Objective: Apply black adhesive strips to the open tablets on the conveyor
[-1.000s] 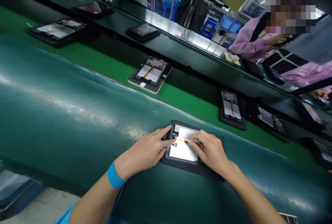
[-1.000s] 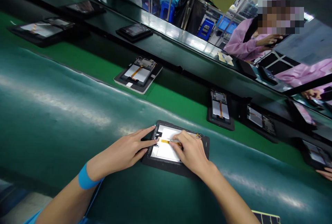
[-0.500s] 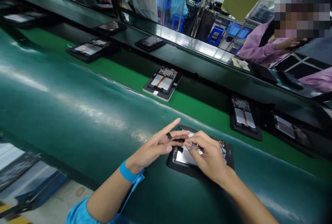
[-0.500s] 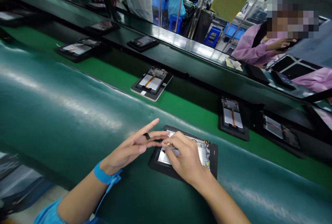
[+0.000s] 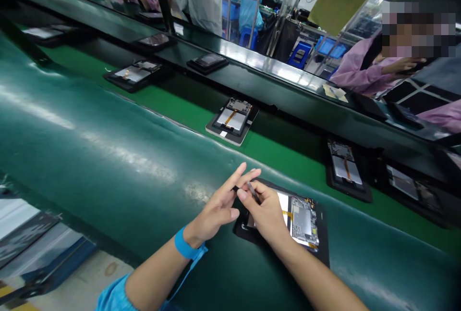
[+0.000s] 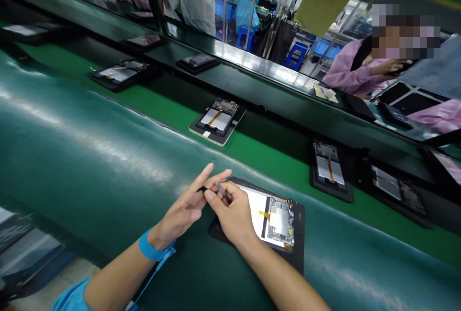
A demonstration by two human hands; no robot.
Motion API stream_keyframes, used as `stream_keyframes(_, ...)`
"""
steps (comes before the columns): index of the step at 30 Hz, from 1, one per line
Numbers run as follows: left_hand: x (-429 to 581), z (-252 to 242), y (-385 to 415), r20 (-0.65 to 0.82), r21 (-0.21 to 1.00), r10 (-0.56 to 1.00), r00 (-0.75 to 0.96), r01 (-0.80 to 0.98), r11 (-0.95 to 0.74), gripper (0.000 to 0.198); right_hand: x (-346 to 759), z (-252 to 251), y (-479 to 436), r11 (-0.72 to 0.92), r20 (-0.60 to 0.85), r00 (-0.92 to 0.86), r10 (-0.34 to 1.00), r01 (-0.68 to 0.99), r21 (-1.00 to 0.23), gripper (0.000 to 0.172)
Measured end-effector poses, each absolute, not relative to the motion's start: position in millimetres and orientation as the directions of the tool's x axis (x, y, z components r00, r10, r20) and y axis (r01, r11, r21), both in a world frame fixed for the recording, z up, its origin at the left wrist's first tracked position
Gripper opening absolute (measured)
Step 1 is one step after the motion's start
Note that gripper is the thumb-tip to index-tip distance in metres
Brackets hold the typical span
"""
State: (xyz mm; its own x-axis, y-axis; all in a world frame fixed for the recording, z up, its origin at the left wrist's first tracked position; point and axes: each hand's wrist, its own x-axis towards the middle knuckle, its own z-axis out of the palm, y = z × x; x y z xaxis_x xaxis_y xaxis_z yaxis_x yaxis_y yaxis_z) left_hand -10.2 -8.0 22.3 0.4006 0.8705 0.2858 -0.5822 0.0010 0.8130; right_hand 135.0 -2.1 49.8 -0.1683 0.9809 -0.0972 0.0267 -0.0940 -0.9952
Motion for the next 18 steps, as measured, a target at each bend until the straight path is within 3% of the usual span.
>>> stream_keyframes(9,-8,23,-11,0.308,0.868,0.884,0.352,-0.485,-0.109,0.068,127,47,-5,-0.222,-0.212,-0.109,0.971,-0.095,-0.970,0.035)
stream_keyframes(18,-12,16,-13,0.246,0.875,0.903,0.353,-0.482,-0.050,0.068,122,48,-6,-0.166,-0.152,-0.109,0.982,-0.142,-0.976,0.034)
